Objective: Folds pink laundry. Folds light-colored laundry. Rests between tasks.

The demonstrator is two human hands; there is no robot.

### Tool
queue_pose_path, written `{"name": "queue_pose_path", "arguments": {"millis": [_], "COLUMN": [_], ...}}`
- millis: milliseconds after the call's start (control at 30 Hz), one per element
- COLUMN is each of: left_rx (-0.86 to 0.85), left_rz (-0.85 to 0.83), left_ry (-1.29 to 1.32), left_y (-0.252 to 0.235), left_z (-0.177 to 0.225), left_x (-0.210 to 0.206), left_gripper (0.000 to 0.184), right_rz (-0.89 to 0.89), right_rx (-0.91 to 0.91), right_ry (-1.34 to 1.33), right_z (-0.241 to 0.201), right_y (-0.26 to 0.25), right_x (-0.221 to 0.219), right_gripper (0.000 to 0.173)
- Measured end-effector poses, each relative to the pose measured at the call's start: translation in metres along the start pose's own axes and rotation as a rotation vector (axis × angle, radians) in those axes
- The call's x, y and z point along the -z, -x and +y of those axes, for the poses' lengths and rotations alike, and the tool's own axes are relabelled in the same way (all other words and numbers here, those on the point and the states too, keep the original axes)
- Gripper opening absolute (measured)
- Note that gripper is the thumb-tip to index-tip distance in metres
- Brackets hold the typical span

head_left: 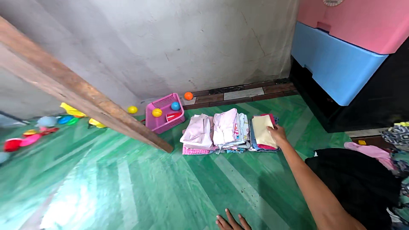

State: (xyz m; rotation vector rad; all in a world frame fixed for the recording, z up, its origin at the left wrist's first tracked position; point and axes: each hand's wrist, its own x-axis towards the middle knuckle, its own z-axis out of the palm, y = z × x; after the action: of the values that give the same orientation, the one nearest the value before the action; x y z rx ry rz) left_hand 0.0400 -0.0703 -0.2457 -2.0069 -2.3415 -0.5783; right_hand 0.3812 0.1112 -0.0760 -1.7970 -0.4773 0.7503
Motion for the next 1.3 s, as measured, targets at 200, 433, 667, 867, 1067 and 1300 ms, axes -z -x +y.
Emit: {"name": "queue_pose_path", "arguments": {"millis": [200, 433, 667, 867, 1067, 1300], "left_rx": [-0.006, -0.005, 0.005, 0.002, 0.004, -0.050], "left_rz": [0.002, -0.009, -0.033, -0.039, -0.051, -0.304], "left_ry": [0.050, 0.051, 0.071, 0.071, 0.048, 0.112], "left_y": [0.000, 0.001, 0.002, 0.005, 0.003, -0.012], "left_z": [0.001, 0.001, 0.005, 0.004, 0.002, -0.007], "left_x": [0.002, 0.001, 0.006, 0.005, 0.000, 0.027], "left_gripper": [0.064, 0.065, 0.065, 0.067, 0.069, 0.070], "right_rz": [0.017, 0.108, -0.178, -0.251, 0.061, 0.021], "right_rx": [0.081, 0.162, 0.329, 0.265, 0.528, 0.362], "right_ry": [-0.159, 0.475, 1.033, 0.889, 0.529, 0.570], "right_z": [-0.015, -0.034, 0.003, -0.008, 0.070, 0.158], "right_y": [0.007, 0.020, 0.018, 0.025, 0.103, 0.213], "right_x": [0.003, 0.000, -0.025, -0.005, 0.066, 0.156], "right_gripper": [0.045, 0.060, 0.061, 0.064, 0.056, 0.047]}}
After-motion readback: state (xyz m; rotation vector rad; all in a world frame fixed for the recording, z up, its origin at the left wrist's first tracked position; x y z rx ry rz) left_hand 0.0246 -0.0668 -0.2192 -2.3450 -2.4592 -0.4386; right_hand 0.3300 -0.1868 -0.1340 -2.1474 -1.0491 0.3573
